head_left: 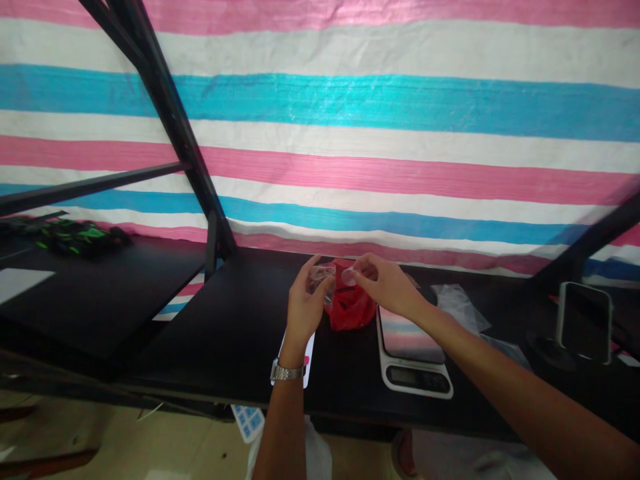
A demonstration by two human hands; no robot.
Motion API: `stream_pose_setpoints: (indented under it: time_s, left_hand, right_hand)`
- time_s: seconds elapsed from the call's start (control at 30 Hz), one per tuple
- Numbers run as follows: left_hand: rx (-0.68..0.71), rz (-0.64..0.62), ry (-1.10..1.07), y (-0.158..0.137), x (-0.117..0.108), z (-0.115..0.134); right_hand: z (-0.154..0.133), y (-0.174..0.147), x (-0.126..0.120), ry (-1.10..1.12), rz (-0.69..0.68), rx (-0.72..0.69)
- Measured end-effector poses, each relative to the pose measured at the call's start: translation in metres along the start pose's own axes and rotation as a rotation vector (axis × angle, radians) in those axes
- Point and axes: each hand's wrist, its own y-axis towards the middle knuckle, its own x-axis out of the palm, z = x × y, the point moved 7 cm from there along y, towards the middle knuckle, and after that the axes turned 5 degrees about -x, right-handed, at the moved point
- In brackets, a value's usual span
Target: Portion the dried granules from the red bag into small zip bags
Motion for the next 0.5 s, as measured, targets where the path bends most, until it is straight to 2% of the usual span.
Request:
stream_pose_setpoints:
  time_s: [0.13,0.23,0.33,0.4,0.5]
  left_hand:
    - [0.012,-0.018,-0.059,0.0,-0.008,0.005]
    - [0.009,-0.068,-0.102,-0.002,-0.005,0.005]
    - [-0.026,-0.115,-0.143,-0.003,0.001,0.001]
    - [-0.069,-0.133,-0.173,-0.004,0.003,-0.004]
    - [-0.146,-0.168,-0.234,-0.007,0.011,-0.01]
  right_hand:
    - [0.017,-0.002,0.033,-0.179,-0.196,0.04]
    - [0.027,0.003,0.054,-0.313,-0.242,0.033]
    - [0.032,0.01,0.067,-0.337,-0.274,0.02]
    - [0.032,0.011,0.064,-0.324,-0.27,0.009]
    - [0.029,0.005,0.034,-0.203,-0.089,0.02]
